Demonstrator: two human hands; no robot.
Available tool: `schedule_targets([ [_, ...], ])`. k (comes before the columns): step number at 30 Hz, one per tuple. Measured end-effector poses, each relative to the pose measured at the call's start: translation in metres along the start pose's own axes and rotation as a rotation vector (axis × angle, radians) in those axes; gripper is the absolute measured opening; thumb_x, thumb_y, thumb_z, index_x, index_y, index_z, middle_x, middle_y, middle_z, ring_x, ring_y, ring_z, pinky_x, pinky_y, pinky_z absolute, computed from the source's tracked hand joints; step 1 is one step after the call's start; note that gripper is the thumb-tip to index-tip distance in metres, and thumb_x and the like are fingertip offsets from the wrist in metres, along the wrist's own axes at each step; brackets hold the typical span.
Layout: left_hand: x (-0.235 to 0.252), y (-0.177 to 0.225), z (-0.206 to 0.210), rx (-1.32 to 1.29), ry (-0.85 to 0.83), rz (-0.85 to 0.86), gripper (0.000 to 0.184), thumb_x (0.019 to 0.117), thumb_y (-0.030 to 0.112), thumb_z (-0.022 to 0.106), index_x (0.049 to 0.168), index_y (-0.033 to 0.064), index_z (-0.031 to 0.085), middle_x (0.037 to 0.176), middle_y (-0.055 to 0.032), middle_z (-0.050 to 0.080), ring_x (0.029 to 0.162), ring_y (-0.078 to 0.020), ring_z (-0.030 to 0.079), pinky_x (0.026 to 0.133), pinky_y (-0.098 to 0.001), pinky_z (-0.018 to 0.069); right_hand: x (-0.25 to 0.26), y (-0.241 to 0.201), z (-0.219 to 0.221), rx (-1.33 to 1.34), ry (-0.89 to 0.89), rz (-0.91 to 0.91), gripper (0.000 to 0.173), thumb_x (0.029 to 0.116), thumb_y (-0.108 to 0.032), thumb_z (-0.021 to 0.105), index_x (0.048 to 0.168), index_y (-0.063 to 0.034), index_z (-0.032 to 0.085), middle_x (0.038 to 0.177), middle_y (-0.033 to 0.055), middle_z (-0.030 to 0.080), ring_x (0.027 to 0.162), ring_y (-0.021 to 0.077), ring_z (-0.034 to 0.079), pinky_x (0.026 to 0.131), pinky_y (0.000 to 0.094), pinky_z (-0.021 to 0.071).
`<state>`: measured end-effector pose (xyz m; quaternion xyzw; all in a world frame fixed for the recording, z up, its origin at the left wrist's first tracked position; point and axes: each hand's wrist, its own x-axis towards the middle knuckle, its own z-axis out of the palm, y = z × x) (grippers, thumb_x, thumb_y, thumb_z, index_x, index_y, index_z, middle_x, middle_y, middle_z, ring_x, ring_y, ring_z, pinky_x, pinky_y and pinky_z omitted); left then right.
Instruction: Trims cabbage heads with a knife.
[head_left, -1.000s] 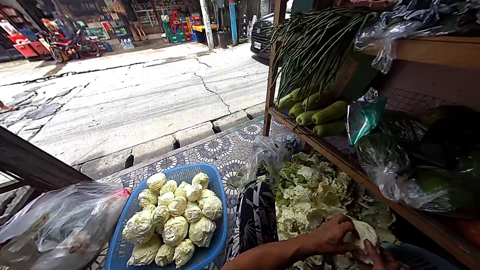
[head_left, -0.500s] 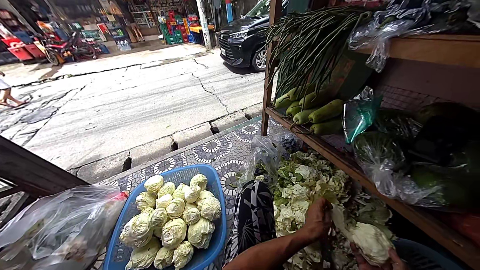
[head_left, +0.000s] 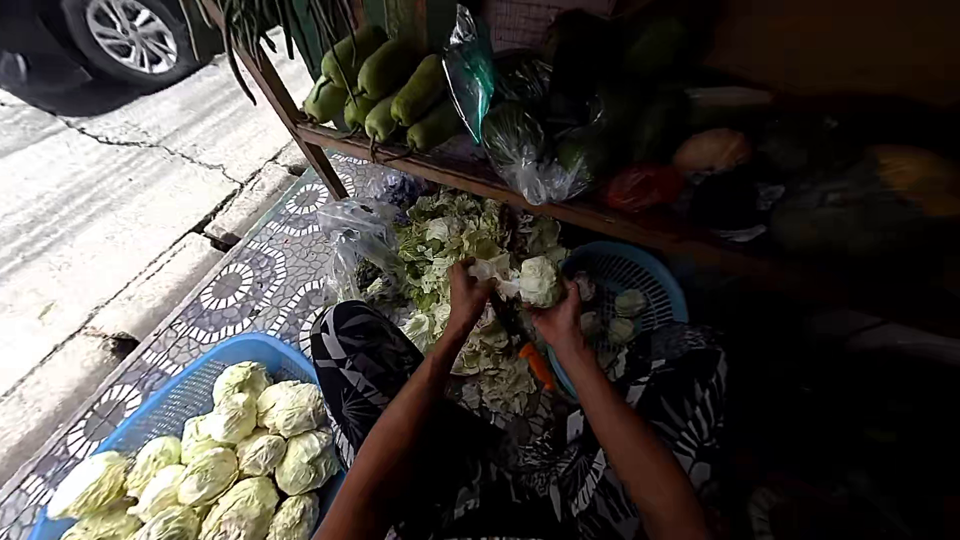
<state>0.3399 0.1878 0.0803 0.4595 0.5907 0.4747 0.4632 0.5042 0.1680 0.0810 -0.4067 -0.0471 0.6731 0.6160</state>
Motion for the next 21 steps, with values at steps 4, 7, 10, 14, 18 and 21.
schedule_targets([
  [4,0.003,0.001,-0.003,0.082,0.075,0.000,0.066,0.0853,-0.001,0.076,0.142,-0.0056,0.043,0.142,-0.0308,0.042,0.106,-0.0359,0.060,0.088,-0.0466,0.0543,0.004,0.001,-0.008,0.096,-0.108,0.069,0.067,0.1032,-0.063,0.013,0.119,-0.0118,0.052,0.087,0.0139,0.065,0.052,0.0161,0.056,0.042,0.0239,0.0442],
  [7,0.003,0.006,-0.009,0.288,0.060,-0.038,0.076,0.0920,0.025,0.078,0.153,0.0035,0.037,0.153,-0.0336,0.031,0.116,-0.0441,0.058,0.094,-0.0540,0.0520,0.007,-0.005,-0.012,-0.082,-0.112,0.035,0.051,0.1054,-0.050,0.022,0.127,-0.0146,0.051,0.099,0.0131,0.065,0.066,0.0198,0.063,0.050,0.0288,0.0519],
  [10,-0.001,0.008,-0.007,0.441,-0.044,0.063,0.074,0.0978,0.044,0.067,0.155,0.0061,0.039,0.163,-0.0356,0.010,0.139,-0.0550,0.038,0.106,-0.0644,0.0413,0.009,-0.011,-0.011,-0.307,-0.077,-0.026,0.044,0.1073,-0.041,0.029,0.132,-0.0123,0.051,0.107,0.0121,0.063,0.078,0.0201,0.064,0.060,0.0320,0.0535],
  [14,-0.002,0.006,-0.005,0.427,-0.313,0.375,0.086,0.0832,0.039,0.084,0.151,0.0045,0.044,0.164,-0.0269,0.021,0.148,-0.0450,0.031,0.113,-0.0614,0.0376,0.015,-0.012,-0.011,-0.561,-0.026,-0.078,0.039,0.1083,-0.037,0.042,0.123,-0.0061,0.059,0.094,0.0083,0.066,0.066,0.0127,0.061,0.054,0.0262,0.0507],
  [18,-0.001,0.009,-0.002,0.384,-0.498,0.519,0.077,0.0818,0.019,0.086,0.149,0.0061,0.051,0.159,-0.0186,0.040,0.144,-0.0344,0.042,0.113,-0.0539,0.0406,0.008,-0.016,-0.005,-0.655,-0.057,-0.139,0.038,0.1073,-0.036,0.050,0.128,-0.0048,0.059,0.106,0.0092,0.065,0.079,0.0127,0.062,0.064,0.0281,0.0527],
  [21,-0.006,0.012,0.001,0.213,-0.294,0.379,0.074,0.0805,0.018,0.087,0.143,0.0017,0.051,0.145,-0.0239,0.049,0.119,-0.0342,0.059,0.094,-0.0496,0.0528,0.006,-0.014,-0.002,-0.451,-0.116,-0.160,0.037,0.1095,-0.035,0.044,0.134,-0.0078,0.050,0.115,0.0075,0.060,0.093,0.0139,0.062,0.079,0.0316,0.0544],
])
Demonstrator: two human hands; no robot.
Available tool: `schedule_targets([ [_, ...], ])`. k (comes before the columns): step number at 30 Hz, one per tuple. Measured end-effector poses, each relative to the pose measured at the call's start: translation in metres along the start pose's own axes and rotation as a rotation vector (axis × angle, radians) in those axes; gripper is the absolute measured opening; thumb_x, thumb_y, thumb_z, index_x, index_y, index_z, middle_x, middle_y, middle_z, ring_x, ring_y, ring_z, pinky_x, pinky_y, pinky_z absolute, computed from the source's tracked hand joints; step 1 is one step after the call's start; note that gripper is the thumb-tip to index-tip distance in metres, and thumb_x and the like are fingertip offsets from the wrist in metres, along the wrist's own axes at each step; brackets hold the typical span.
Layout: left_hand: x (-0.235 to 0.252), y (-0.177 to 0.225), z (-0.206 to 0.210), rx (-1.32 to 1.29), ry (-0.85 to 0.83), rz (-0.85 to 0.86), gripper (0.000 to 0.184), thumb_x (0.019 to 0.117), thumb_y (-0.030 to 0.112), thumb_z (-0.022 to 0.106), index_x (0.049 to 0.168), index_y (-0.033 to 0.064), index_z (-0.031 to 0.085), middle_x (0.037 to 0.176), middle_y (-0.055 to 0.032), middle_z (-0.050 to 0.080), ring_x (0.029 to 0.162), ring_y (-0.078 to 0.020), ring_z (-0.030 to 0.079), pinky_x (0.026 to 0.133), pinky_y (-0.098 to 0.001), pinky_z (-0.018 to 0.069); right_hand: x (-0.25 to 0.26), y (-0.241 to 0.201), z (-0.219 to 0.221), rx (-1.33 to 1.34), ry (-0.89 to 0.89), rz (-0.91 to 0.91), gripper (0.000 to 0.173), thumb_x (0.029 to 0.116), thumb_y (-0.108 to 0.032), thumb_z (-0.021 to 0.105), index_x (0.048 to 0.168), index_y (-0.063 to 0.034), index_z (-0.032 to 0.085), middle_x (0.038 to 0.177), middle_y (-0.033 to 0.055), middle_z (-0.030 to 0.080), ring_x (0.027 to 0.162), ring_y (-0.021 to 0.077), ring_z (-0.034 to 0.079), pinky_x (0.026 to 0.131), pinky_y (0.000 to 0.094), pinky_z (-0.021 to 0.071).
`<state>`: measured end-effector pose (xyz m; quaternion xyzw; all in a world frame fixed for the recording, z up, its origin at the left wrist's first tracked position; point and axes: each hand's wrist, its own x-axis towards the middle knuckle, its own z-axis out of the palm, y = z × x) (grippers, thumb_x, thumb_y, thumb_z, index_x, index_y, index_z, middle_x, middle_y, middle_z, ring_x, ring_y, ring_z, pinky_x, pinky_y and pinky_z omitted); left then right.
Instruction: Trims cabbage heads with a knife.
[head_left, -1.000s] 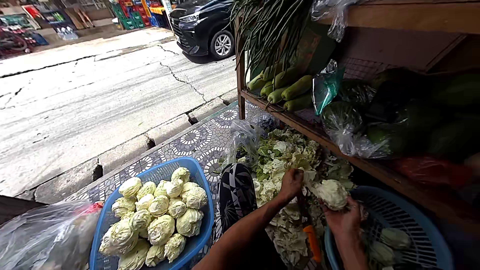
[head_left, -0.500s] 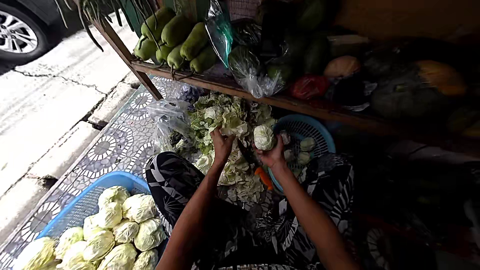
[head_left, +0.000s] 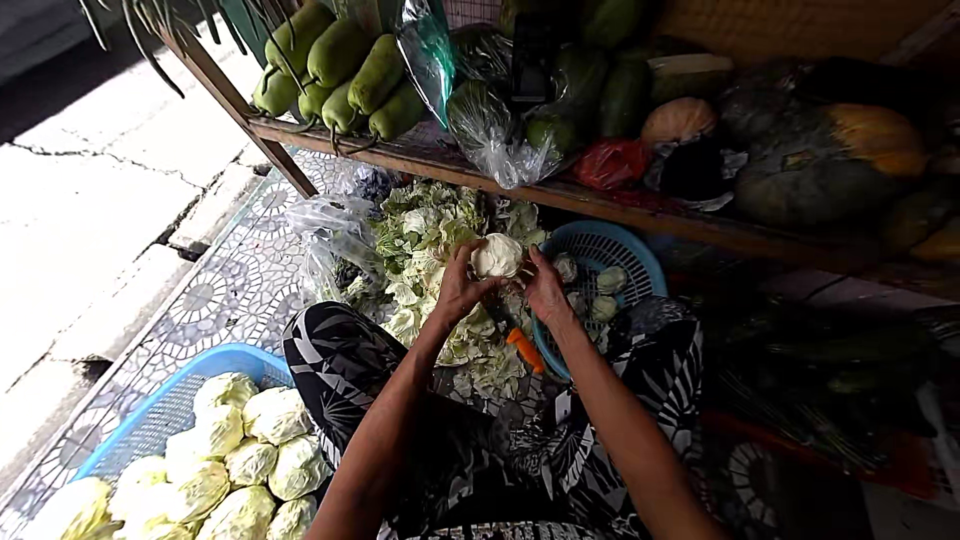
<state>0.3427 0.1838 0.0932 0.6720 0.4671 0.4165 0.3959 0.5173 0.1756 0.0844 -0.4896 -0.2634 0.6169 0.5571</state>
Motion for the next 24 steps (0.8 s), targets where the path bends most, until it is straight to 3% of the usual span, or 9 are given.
schedule_targets([
  [3,-0.003,0.000,0.009,-0.019,0.207,-0.148,0.073,0.0816,0.024,0.088,0.137,-0.0006,0.047,0.133,-0.0257,0.049,0.099,-0.0303,0.065,0.082,-0.0449,0.0570,-0.006,0.013,0.011,0.066,-0.054,-0.031,0.034,0.1097,-0.026,0.043,0.136,-0.0064,0.050,0.119,0.0094,0.061,0.101,0.0172,0.062,0.085,0.0363,0.0539],
  [6,-0.007,0.004,0.011,0.037,0.212,-0.196,0.059,0.0880,0.024,0.082,0.129,-0.0035,0.051,0.131,-0.0269,0.050,0.093,-0.0293,0.065,0.080,-0.0440,0.0564,-0.011,0.020,0.020,0.022,-0.027,-0.013,0.038,0.1066,-0.015,0.051,0.142,-0.0062,0.042,0.119,0.0138,0.059,0.096,0.0216,0.064,0.079,0.0398,0.0567],
  [9,-0.009,0.003,0.009,0.097,0.146,-0.144,0.049,0.0908,0.020,0.079,0.126,-0.0049,0.054,0.128,-0.0266,0.052,0.092,-0.0290,0.067,0.081,-0.0425,0.0587,-0.009,0.022,0.017,0.016,0.008,0.006,0.038,0.1073,-0.018,0.051,0.142,-0.0077,0.040,0.113,0.0150,0.062,0.090,0.0234,0.067,0.075,0.0412,0.0584],
  [11,-0.010,-0.002,0.010,0.124,0.114,-0.072,0.047,0.0914,0.017,0.077,0.125,-0.0066,0.055,0.129,-0.0267,0.054,0.092,-0.0286,0.068,0.082,-0.0417,0.0593,-0.008,0.023,0.014,0.002,0.025,0.009,0.041,0.1069,-0.019,0.053,0.145,-0.0103,0.039,0.117,0.0168,0.061,0.094,0.0255,0.066,0.077,0.0429,0.0573],
  [13,-0.009,-0.005,0.010,0.148,0.083,-0.040,0.047,0.0924,0.017,0.076,0.126,-0.0094,0.056,0.131,-0.0283,0.056,0.096,-0.0313,0.069,0.086,-0.0441,0.0589,-0.006,0.024,0.013,0.010,0.043,0.015,0.044,0.1060,-0.018,0.054,0.146,-0.0107,0.037,0.120,0.0184,0.060,0.095,0.0272,0.066,0.077,0.0441,0.0569],
  [17,-0.006,-0.009,0.005,0.192,0.023,-0.010,0.047,0.0966,0.021,0.070,0.130,-0.0085,0.059,0.133,-0.0268,0.060,0.108,-0.0346,0.068,0.094,-0.0473,0.0553,-0.007,0.025,0.017,0.123,0.080,0.017,0.037,0.1058,-0.012,0.053,0.138,-0.0082,0.037,0.110,0.0161,0.059,0.088,0.0261,0.067,0.074,0.0433,0.0589],
  [21,-0.005,-0.009,0.001,0.242,0.023,0.080,0.027,0.1010,0.012,0.061,0.116,-0.0076,0.069,0.120,-0.0247,0.069,0.108,-0.0356,0.070,0.097,-0.0498,0.0536,-0.006,0.024,0.013,0.165,0.070,-0.012,0.041,0.1059,-0.008,0.049,0.144,-0.0084,0.034,0.119,0.0173,0.055,0.094,0.0282,0.066,0.078,0.0458,0.0587],
  [23,-0.006,-0.009,0.003,0.207,0.046,0.075,0.028,0.0999,0.014,0.064,0.115,-0.0088,0.067,0.116,-0.0249,0.069,0.103,-0.0336,0.070,0.094,-0.0476,0.0557,-0.006,0.024,0.012,0.174,0.055,-0.028,0.042,0.1046,-0.005,0.050,0.143,-0.0086,0.034,0.118,0.0159,0.056,0.092,0.0265,0.066,0.078,0.0451,0.0591],
  [24,-0.006,-0.007,0.004,0.188,0.039,0.042,0.036,0.0972,0.019,0.070,0.118,-0.0095,0.064,0.119,-0.0260,0.066,0.105,-0.0339,0.069,0.094,-0.0475,0.0556,-0.006,0.024,0.013,0.165,0.047,-0.041,0.042,0.1036,-0.003,0.051,0.142,-0.0082,0.034,0.115,0.0147,0.057,0.090,0.0246,0.066,0.077,0.0433,0.0593],
])
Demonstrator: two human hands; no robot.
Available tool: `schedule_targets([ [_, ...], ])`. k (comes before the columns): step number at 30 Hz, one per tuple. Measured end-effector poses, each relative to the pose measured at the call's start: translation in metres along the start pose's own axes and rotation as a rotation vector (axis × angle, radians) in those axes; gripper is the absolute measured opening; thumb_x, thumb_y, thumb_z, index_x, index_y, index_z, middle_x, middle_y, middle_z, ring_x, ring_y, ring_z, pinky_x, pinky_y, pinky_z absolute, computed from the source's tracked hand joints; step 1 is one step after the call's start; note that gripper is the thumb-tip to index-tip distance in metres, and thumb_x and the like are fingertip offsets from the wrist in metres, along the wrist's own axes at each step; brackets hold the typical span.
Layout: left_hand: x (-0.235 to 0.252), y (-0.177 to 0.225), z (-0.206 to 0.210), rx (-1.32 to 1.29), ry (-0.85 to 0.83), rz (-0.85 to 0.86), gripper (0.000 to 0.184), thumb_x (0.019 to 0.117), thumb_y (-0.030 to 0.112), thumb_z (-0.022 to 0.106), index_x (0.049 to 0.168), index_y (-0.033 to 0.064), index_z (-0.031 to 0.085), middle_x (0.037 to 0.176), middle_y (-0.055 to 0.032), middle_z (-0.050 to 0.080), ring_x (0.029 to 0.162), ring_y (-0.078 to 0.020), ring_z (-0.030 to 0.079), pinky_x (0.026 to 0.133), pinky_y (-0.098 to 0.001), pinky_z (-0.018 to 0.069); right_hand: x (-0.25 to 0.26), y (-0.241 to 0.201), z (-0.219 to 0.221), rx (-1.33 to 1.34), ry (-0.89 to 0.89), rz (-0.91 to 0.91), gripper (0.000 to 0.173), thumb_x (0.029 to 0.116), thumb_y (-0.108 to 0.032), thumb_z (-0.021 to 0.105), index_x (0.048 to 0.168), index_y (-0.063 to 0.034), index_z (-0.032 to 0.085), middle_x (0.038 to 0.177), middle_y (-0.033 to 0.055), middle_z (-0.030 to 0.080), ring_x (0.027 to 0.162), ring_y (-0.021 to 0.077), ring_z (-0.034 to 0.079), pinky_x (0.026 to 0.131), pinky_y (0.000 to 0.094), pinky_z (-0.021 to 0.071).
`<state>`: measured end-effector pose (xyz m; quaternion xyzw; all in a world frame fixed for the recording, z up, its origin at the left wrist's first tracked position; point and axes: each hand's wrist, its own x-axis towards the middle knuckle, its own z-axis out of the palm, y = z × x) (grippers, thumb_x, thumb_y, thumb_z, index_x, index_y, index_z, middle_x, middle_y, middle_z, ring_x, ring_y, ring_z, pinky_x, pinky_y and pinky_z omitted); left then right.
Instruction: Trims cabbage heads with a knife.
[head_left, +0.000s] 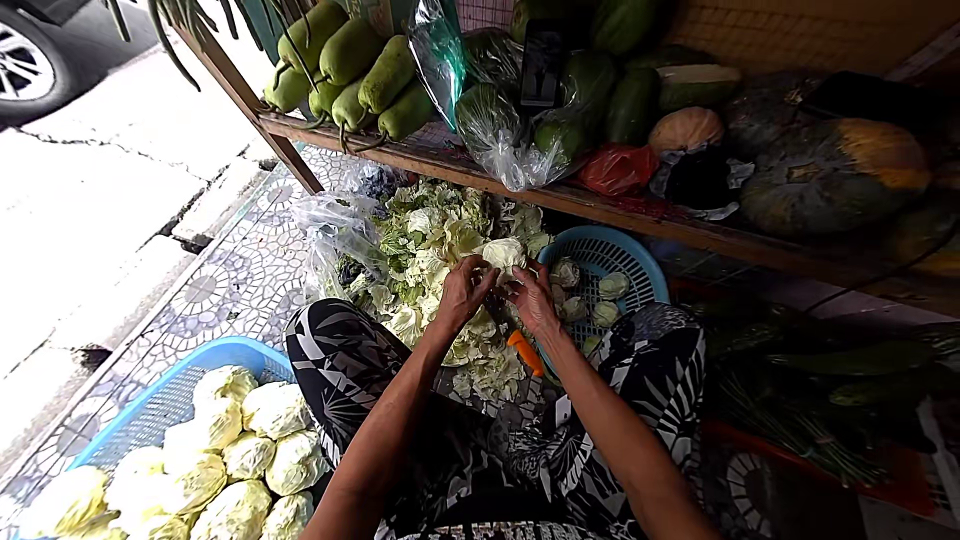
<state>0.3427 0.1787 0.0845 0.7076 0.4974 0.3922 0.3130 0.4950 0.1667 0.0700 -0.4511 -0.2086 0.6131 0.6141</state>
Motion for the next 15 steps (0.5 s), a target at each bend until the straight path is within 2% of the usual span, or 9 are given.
schedule_targets([
  [2,-0.0006,0.0005,0.0010,0.040,-0.020,-0.009,0.060,0.0874,0.026,0.082,0.126,-0.0101,0.054,0.128,-0.0293,0.058,0.109,-0.0380,0.065,0.093,-0.0493,0.0551,-0.0007,0.0024,0.0007,-0.060,-0.032,-0.048,0.046,0.0994,0.002,0.056,0.140,-0.0069,0.036,0.113,0.0121,0.056,0.086,0.0193,0.066,0.074,0.0379,0.0596],
  [3,-0.0010,-0.0015,0.0023,0.082,-0.007,0.026,0.061,0.0845,0.026,0.084,0.124,-0.0099,0.054,0.130,-0.0303,0.055,0.106,-0.0392,0.065,0.089,-0.0493,0.0562,-0.0011,0.0042,0.0003,-0.089,-0.059,-0.075,0.048,0.0970,0.004,0.059,0.139,-0.0065,0.038,0.117,0.0117,0.054,0.089,0.0190,0.065,0.075,0.0373,0.0597],
  [5,-0.0006,-0.0021,0.0028,0.103,-0.007,0.034,0.050,0.0862,0.020,0.083,0.120,-0.0079,0.058,0.131,-0.0300,0.055,0.103,-0.0393,0.066,0.087,-0.0490,0.0565,-0.0017,0.0054,-0.0002,-0.114,-0.079,-0.099,0.048,0.0948,0.005,0.061,0.136,-0.0068,0.041,0.121,0.0123,0.052,0.093,0.0199,0.065,0.077,0.0382,0.0595],
  [7,0.0016,-0.0028,0.0004,0.037,-0.039,0.007,0.042,0.0906,0.017,0.078,0.119,-0.0069,0.060,0.130,-0.0272,0.057,0.099,-0.0353,0.067,0.086,-0.0473,0.0568,-0.0013,0.0036,-0.0005,-0.118,-0.064,-0.101,0.044,0.0963,0.003,0.061,0.135,-0.0063,0.041,0.120,0.0122,0.052,0.093,0.0196,0.065,0.077,0.0377,0.0598],
  [9,0.0026,-0.0035,-0.0008,-0.028,-0.061,0.009,0.037,0.0940,0.015,0.074,0.120,-0.0084,0.062,0.128,-0.0250,0.062,0.103,-0.0325,0.069,0.090,-0.0451,0.0579,-0.0002,0.0024,-0.0016,-0.131,-0.036,-0.107,0.045,0.0973,-0.001,0.062,0.135,-0.0066,0.040,0.121,0.0125,0.050,0.095,0.0211,0.063,0.077,0.0389,0.0587],
  [12,0.0007,-0.0023,0.0027,-0.042,-0.051,0.033,0.031,0.0964,0.012,0.069,0.118,-0.0097,0.063,0.130,-0.0262,0.062,0.108,-0.0330,0.068,0.094,-0.0451,0.0568,0.0021,0.0031,-0.0031,-0.148,-0.012,-0.125,0.045,0.0964,-0.002,0.065,0.134,-0.0074,0.041,0.121,0.0123,0.051,0.096,0.0217,0.063,0.075,0.0390,0.0589],
  [15,-0.0006,0.0040,0.0035,-0.110,-0.016,-0.042,0.030,0.1004,0.010,0.063,0.124,-0.0079,0.061,0.123,-0.0230,0.065,0.100,-0.0277,0.069,0.089,-0.0418,0.0575,0.0030,0.0006,-0.0020,-0.146,0.006,-0.131,0.046,0.0948,-0.001,0.067,0.133,-0.0071,0.041,0.121,0.0125,0.051,0.098,0.0221,0.063,0.077,0.0392,0.0588],
])
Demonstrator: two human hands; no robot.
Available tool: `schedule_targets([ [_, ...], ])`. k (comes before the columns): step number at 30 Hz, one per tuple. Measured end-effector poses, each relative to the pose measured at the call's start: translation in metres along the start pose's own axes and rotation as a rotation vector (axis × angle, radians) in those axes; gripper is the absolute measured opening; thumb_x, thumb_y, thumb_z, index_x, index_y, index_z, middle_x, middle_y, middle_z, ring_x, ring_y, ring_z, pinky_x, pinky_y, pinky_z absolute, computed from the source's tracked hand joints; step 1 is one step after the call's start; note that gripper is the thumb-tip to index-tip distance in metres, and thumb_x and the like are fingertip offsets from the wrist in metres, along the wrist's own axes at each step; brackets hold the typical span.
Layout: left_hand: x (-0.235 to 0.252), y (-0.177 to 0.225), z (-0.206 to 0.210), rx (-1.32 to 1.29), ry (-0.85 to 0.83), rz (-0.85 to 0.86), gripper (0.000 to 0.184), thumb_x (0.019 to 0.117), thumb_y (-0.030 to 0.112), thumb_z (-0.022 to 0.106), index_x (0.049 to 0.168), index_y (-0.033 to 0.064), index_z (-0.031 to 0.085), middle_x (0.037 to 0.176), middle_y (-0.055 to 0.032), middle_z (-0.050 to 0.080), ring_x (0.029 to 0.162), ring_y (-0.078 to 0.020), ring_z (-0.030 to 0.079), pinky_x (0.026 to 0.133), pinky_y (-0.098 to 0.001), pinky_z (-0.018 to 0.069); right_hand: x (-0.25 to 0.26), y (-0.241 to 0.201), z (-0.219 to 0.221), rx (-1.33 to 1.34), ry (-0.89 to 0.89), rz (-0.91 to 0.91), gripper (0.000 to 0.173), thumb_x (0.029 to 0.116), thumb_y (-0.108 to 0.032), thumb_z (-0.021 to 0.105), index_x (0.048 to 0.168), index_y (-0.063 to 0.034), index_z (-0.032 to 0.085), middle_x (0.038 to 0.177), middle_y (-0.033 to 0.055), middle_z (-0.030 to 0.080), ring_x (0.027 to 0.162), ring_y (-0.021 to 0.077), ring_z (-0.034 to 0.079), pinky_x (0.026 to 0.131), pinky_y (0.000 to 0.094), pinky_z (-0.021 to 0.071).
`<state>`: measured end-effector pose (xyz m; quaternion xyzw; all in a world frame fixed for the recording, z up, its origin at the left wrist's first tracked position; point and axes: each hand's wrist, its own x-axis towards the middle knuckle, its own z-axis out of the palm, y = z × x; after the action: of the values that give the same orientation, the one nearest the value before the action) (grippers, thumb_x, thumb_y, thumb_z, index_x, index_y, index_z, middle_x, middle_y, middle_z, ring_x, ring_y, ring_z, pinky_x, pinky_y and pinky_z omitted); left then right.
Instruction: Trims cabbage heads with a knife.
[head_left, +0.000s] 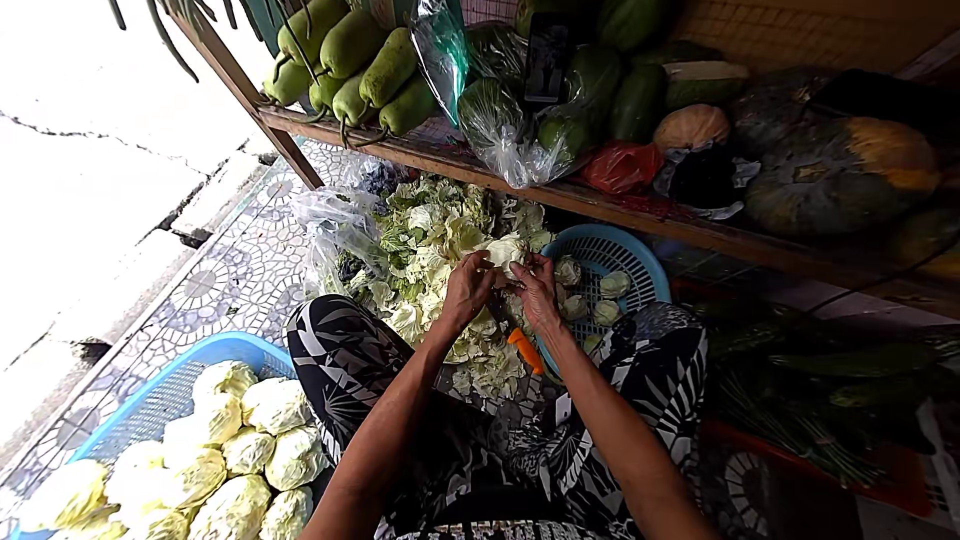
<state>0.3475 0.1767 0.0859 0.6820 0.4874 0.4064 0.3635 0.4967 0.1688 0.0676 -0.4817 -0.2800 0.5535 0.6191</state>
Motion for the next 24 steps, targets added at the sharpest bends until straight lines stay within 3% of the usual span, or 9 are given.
schedule_targets([
  [3,0.000,0.007,-0.003,-0.104,0.050,-0.171,0.023,0.1026,0.011,0.060,0.118,-0.0057,0.061,0.115,-0.0194,0.067,0.099,-0.0240,0.067,0.087,-0.0417,0.0548,0.002,-0.002,0.000,-0.059,0.023,-0.036,0.049,0.0913,0.002,0.069,0.132,-0.0062,0.042,0.121,0.0127,0.050,0.095,0.0209,0.063,0.076,0.0375,0.0587],
  [5,0.002,0.006,-0.003,-0.158,0.103,-0.319,0.021,0.1054,0.010,0.055,0.118,-0.0068,0.055,0.107,-0.0204,0.064,0.090,-0.0255,0.067,0.084,-0.0437,0.0559,0.001,0.000,-0.002,-0.141,0.017,-0.080,0.053,0.0884,0.002,0.072,0.133,-0.0049,0.044,0.123,0.0129,0.051,0.087,0.0178,0.060,0.072,0.0343,0.0552],
  [10,0.009,-0.001,-0.007,-0.124,0.218,-0.477,0.025,0.1092,0.010,0.044,0.127,-0.0068,0.046,0.111,-0.0253,0.059,0.087,-0.0323,0.067,0.082,-0.0481,0.0566,0.002,0.006,-0.005,-0.217,-0.080,-0.099,0.054,0.0861,0.002,0.073,0.133,-0.0023,0.045,0.124,0.0141,0.052,0.084,0.0155,0.061,0.073,0.0326,0.0561],
  [14,0.010,-0.010,-0.013,-0.152,0.217,-0.440,0.038,0.1089,0.011,0.040,0.146,0.0004,0.039,0.127,-0.0285,0.056,0.099,-0.0381,0.066,0.085,-0.0538,0.0564,0.006,0.008,-0.010,-0.194,-0.112,-0.065,0.053,0.0894,-0.001,0.069,0.136,-0.0038,0.044,0.125,0.0145,0.052,0.092,0.0187,0.061,0.077,0.0356,0.0568],
  [16,0.008,-0.012,-0.010,-0.297,0.106,-0.413,0.048,0.1070,0.020,0.050,0.152,0.0081,0.038,0.141,-0.0286,0.045,0.116,-0.0417,0.057,0.090,-0.0578,0.0528,0.007,0.010,-0.011,-0.178,-0.126,-0.062,0.054,0.0891,0.000,0.068,0.136,-0.0038,0.042,0.125,0.0143,0.051,0.093,0.0184,0.061,0.078,0.0359,0.0566],
  [18,0.008,-0.008,-0.006,-0.379,0.007,-0.408,0.056,0.1042,0.027,0.059,0.154,0.0104,0.038,0.148,-0.0252,0.043,0.120,-0.0389,0.058,0.093,-0.0548,0.0552,0.007,0.011,-0.010,-0.188,-0.147,-0.058,0.057,0.0877,0.001,0.067,0.138,-0.0031,0.040,0.127,0.0150,0.051,0.097,0.0189,0.062,0.081,0.0362,0.0569],
  [21,0.009,-0.002,0.000,-0.340,-0.021,-0.360,0.053,0.1022,0.023,0.064,0.148,0.0040,0.044,0.139,-0.0247,0.055,0.104,-0.0324,0.068,0.087,-0.0479,0.0590,0.006,0.010,-0.007,-0.254,-0.142,-0.069,0.067,0.0801,0.001,0.078,0.136,-0.0002,0.041,0.128,0.0178,0.051,0.102,0.0210,0.062,0.085,0.0361,0.0569],
  [24,0.011,-0.003,0.001,-0.436,0.074,-0.426,0.034,0.1063,0.015,0.055,0.136,0.0003,0.047,0.128,-0.0220,0.058,0.093,-0.0281,0.069,0.077,-0.0439,0.0608,0.007,0.005,-0.007,-0.296,-0.111,-0.052,0.068,0.0781,-0.001,0.081,0.134,0.0021,0.043,0.121,0.0189,0.053,0.101,0.0220,0.061,0.086,0.0365,0.0565],
])
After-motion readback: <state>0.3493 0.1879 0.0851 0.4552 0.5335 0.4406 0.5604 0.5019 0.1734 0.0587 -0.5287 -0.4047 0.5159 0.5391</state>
